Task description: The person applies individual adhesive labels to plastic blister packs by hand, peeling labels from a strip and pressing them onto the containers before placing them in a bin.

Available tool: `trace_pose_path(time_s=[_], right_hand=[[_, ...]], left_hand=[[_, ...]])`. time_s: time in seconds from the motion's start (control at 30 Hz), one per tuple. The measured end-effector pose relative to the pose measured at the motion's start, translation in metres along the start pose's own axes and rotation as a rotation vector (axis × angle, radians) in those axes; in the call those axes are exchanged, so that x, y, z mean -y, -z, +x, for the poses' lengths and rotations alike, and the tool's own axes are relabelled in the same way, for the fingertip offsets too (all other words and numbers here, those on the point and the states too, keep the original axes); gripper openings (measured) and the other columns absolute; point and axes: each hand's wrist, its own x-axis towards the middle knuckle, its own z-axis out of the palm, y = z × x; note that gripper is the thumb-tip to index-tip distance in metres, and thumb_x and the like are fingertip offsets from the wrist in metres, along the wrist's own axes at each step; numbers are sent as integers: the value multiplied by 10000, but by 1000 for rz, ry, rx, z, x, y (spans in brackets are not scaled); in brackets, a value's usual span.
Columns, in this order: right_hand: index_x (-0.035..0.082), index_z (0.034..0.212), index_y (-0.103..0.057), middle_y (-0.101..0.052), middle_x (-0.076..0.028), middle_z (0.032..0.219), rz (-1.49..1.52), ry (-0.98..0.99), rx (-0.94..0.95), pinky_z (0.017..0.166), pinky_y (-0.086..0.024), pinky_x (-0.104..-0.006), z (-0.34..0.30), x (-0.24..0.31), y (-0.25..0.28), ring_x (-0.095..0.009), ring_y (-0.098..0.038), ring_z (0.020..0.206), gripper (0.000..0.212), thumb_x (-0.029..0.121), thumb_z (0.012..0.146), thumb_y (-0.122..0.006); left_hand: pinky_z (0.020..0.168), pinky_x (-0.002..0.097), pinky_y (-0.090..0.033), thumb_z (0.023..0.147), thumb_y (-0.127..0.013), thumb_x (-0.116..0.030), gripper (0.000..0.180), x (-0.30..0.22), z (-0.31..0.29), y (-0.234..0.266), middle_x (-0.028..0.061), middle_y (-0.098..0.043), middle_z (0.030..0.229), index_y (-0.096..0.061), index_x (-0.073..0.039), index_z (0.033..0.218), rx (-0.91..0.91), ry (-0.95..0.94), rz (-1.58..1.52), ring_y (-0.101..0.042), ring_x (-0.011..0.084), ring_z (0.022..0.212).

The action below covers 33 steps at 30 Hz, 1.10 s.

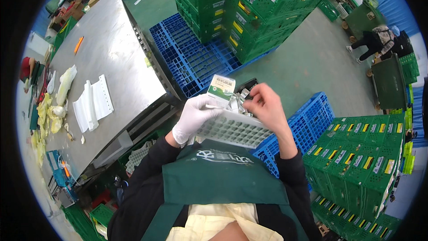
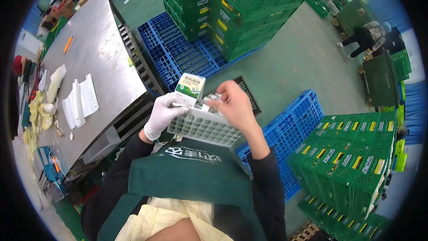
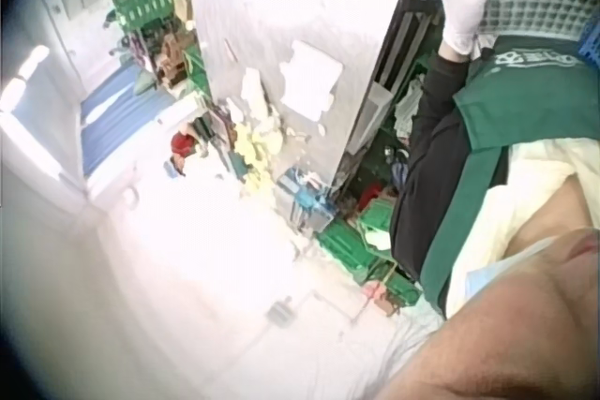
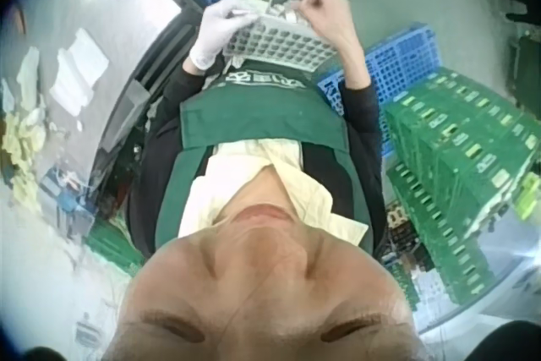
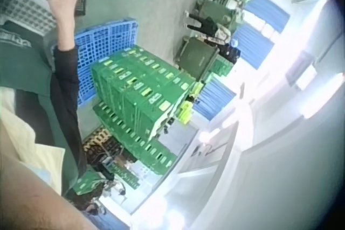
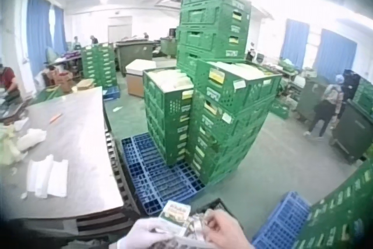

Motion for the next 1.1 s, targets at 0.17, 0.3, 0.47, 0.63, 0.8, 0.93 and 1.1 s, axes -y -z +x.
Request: trace_pose_path(time_s=[0.17, 0.3, 0.47, 0.63, 0.8, 0.93, 1.1], right_hand=[[40, 874, -535, -500, -77, 798, -1, 283, 205, 583, -429, -330, -12, 2, -11, -223, -529, 670, 269, 155, 711, -716], [40, 872, -532, -489, -89, 790, -22, 291, 124, 580, -426, -336, -12, 17, -3, -253, -524, 673, 230, 123, 729, -691], [30, 861, -510, -465, -101, 767, -344, 645, -15, 597, -445, -342, -10, 40, -13, -263, -522, 701, 191, 78, 720, -628], [8, 825, -508, -480, -103, 765, -463, 718, 50, 597, -451, -330, -30, 51, -20, -251, -528, 695, 127, 18, 709, -559], [-4, 771, -561, -507, -85, 680, -18, 142, -188, 501, -387, -279, -20, 34, 3, -168, -490, 556, 137, 106, 792, -639], [-11, 830, -606, -580, 32, 738, 729, -123, 59, 586, -395, -206, 0, 20, -20, -38, -467, 661, 174, 158, 872, -594], [22, 744, -575, -498, 56, 604, 865, -221, -61, 466, -304, -198, 13, -3, 0, -16, -366, 522, 185, 151, 877, -584]], left_hand=[[652, 199, -450, 761, -647, 16, 128, -10, 2, -7, 18, -611, 871, -648, 28, 888, -12, 38, -146, -567, 69, 738], [668, 216, -467, 772, -666, -9, 190, -9, -1, -8, 21, -612, 928, -637, 28, 955, 49, 76, -115, -578, 71, 779], [738, 230, -482, 785, -645, -15, 199, -15, -1, -17, 39, -654, 909, -639, 20, 982, 96, 54, -57, -593, 81, 834], [737, 247, -488, 733, -667, 0, 190, -5, 4, -18, 78, -662, 896, -659, -3, 923, 34, -220, 219, -620, 129, 818], [746, 266, -490, 721, -658, 10, 174, -3, 4, -8, 96, -657, 918, -667, -22, 891, 38, -291, 290, -632, 179, 833], [787, 270, -470, 713, -661, 22, 150, -3, 6, -16, 98, -630, 1001, -662, -22, 856, 237, -346, 213, -609, 187, 890], [704, 244, -460, 706, -691, 13, 106, -3, -8, -21, 55, -613, 834, -670, -29, 801, 337, 71, 62, -581, 126, 790]])
